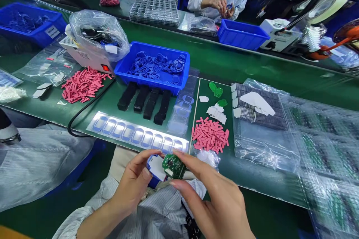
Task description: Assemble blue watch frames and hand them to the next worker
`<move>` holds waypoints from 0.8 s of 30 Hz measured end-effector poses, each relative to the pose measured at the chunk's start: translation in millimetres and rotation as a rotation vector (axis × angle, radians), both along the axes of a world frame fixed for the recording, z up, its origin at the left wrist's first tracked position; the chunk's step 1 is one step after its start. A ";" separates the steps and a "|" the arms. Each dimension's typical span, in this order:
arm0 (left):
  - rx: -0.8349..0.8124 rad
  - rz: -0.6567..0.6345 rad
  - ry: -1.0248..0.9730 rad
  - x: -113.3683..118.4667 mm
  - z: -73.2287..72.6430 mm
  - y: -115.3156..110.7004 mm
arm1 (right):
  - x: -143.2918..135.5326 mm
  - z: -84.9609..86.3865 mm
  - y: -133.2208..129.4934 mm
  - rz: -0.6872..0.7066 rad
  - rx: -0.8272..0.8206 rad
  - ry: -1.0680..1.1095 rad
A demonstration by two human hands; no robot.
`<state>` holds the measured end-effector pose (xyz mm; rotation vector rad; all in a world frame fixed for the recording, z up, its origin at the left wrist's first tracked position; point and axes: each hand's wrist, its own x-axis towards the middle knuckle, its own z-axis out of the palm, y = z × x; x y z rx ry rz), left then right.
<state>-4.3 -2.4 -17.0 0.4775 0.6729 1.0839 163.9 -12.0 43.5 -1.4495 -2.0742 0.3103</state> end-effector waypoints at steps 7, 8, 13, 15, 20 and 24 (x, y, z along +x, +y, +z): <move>0.138 0.051 0.031 0.4 -1.0 2.4 | -2.0 -0.2 5.4 0.149 0.009 -0.129; 0.155 0.050 0.036 0.1 -2.1 2.5 | -1.7 -0.9 5.0 0.162 0.003 -0.137; 0.232 0.061 0.104 -2.0 -5.4 -0.5 | -0.9 -2.6 2.9 0.189 0.011 -0.140; 0.239 0.069 0.136 -2.7 -4.8 -1.7 | -0.8 -3.9 3.0 0.203 0.026 -0.136; 0.208 0.098 0.168 -3.8 -3.7 -1.7 | 0.1 -8.4 3.0 0.225 0.051 -0.117; 0.284 0.161 0.269 -6.1 -6.3 0.7 | -0.3 -10.5 2.8 0.250 0.054 -0.105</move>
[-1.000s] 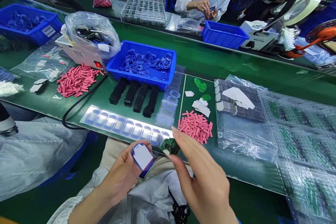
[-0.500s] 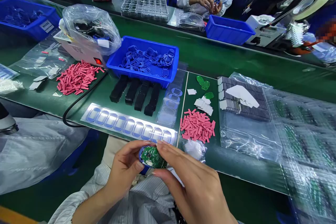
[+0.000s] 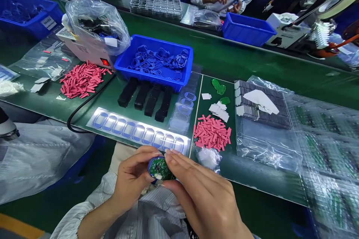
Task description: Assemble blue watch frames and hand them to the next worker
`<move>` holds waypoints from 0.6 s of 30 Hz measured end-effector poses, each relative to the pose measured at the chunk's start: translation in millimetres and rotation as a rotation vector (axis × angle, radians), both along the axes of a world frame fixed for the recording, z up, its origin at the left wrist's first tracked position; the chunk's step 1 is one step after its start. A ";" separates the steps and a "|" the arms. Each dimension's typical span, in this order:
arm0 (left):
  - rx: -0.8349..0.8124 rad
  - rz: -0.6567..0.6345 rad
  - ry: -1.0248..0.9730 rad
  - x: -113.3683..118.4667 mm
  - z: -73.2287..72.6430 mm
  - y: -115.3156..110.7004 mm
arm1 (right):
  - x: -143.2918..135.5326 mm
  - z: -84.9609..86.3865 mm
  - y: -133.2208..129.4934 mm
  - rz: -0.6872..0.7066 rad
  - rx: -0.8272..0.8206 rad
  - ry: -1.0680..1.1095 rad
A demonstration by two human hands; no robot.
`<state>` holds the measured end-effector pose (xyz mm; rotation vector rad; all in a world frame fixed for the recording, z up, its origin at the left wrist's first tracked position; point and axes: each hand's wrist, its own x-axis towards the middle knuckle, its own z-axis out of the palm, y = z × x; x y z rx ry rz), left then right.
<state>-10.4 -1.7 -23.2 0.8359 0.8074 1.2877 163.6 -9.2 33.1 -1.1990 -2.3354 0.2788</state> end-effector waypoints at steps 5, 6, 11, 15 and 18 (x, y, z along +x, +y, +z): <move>-0.100 0.028 0.085 -5.0 1.7 2.6 | -3.1 -2.4 -0.1 0.008 0.094 -0.050; -0.126 0.008 0.081 -6.0 3.0 2.9 | -3.6 -2.8 -0.3 0.002 0.125 -0.061; -0.179 -0.104 -0.015 -8.8 11.9 4.6 | -4.4 -4.1 -2.3 0.030 0.245 -0.092; -0.189 -0.066 0.156 -8.9 18.5 5.8 | -7.7 -6.7 -4.7 0.026 0.177 0.004; -0.072 -0.034 0.294 -9.3 21.3 5.6 | -11.7 -11.6 -5.8 -0.166 -0.040 0.314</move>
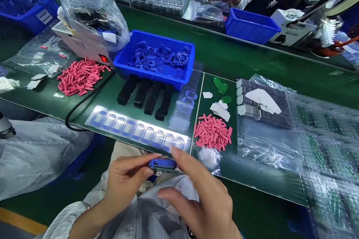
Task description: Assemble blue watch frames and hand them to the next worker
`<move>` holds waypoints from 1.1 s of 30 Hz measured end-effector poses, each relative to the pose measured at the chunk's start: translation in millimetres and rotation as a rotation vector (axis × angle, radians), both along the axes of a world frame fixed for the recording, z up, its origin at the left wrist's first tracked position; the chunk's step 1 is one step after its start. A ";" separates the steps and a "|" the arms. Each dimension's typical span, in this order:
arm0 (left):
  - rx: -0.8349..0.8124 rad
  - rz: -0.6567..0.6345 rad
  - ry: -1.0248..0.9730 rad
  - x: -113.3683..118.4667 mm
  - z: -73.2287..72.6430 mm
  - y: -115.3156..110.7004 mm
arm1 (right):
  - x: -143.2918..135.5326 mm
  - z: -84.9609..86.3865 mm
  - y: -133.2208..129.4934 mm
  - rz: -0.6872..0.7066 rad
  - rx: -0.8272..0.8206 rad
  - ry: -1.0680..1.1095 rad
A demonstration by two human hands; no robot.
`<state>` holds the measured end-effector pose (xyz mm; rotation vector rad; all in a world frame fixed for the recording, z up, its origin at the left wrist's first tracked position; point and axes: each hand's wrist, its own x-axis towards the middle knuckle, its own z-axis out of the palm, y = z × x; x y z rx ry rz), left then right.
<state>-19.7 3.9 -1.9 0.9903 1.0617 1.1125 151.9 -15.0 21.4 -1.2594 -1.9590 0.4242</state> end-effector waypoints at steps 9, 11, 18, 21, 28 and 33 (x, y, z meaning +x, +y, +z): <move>0.271 -0.063 0.090 -2.8 0.5 -4.9 | -3.7 0.3 5.1 -0.022 -0.372 0.410; 0.293 -0.077 0.114 -2.8 1.1 -6.1 | -2.9 -1.5 2.4 -0.032 -0.366 0.415; 0.178 -0.062 0.124 0.5 4.8 -7.4 | -4.2 -10.9 -6.7 -0.059 -0.342 0.462; 0.076 -0.058 0.106 1.7 3.7 -7.1 | -3.6 -10.7 -3.0 -0.039 -0.380 0.510; 0.096 -0.066 0.138 2.1 1.2 -5.4 | 2.2 -16.3 -10.6 -0.093 -0.226 0.366; -0.011 -0.164 0.074 -0.9 -0.9 -4.2 | 0.9 -16.5 -8.7 -0.092 -0.375 0.486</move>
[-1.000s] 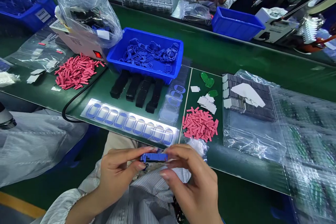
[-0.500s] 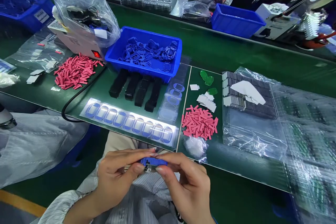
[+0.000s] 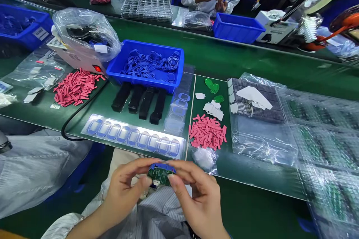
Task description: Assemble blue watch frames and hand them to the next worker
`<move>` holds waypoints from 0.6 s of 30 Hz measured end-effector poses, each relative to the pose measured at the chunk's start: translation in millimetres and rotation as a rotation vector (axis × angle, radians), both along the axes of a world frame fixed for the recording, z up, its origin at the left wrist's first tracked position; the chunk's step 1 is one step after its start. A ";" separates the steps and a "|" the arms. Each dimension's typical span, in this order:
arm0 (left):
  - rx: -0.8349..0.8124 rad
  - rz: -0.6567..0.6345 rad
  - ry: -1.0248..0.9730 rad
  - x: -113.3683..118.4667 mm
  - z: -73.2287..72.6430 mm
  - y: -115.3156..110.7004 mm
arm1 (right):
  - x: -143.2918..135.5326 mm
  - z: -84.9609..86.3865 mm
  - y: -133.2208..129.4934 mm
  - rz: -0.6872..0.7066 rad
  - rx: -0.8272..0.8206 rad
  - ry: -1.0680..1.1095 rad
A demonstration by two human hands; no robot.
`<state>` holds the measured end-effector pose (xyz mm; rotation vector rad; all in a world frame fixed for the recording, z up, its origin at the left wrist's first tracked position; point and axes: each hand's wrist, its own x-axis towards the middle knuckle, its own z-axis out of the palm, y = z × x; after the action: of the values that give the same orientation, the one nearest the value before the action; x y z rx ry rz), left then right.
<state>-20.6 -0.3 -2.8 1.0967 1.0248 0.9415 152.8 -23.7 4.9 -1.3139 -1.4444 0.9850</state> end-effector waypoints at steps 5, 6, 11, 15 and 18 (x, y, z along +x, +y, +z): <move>0.201 -0.027 0.097 -5.6 -2.6 -1.4 | 2.5 1.7 5.6 0.037 0.010 0.067; 0.221 -0.012 0.105 -5.9 -2.9 -1.1 | 3.8 1.2 5.6 0.048 0.038 0.039; 0.228 0.030 0.065 -4.4 -4.7 3.5 | 11.3 -2.5 5.5 0.077 0.171 -0.127; 0.352 0.047 0.045 -2.7 -8.6 6.9 | 15.8 -2.8 10.3 0.122 0.223 -0.177; 0.472 0.067 0.085 -1.7 -10.6 8.8 | 17.3 -1.3 13.7 0.171 0.263 -0.217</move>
<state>-22.3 8.5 -13.5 1.5092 0.9345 1.2376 170.1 -9.9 3.6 -1.1442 -1.8102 0.7449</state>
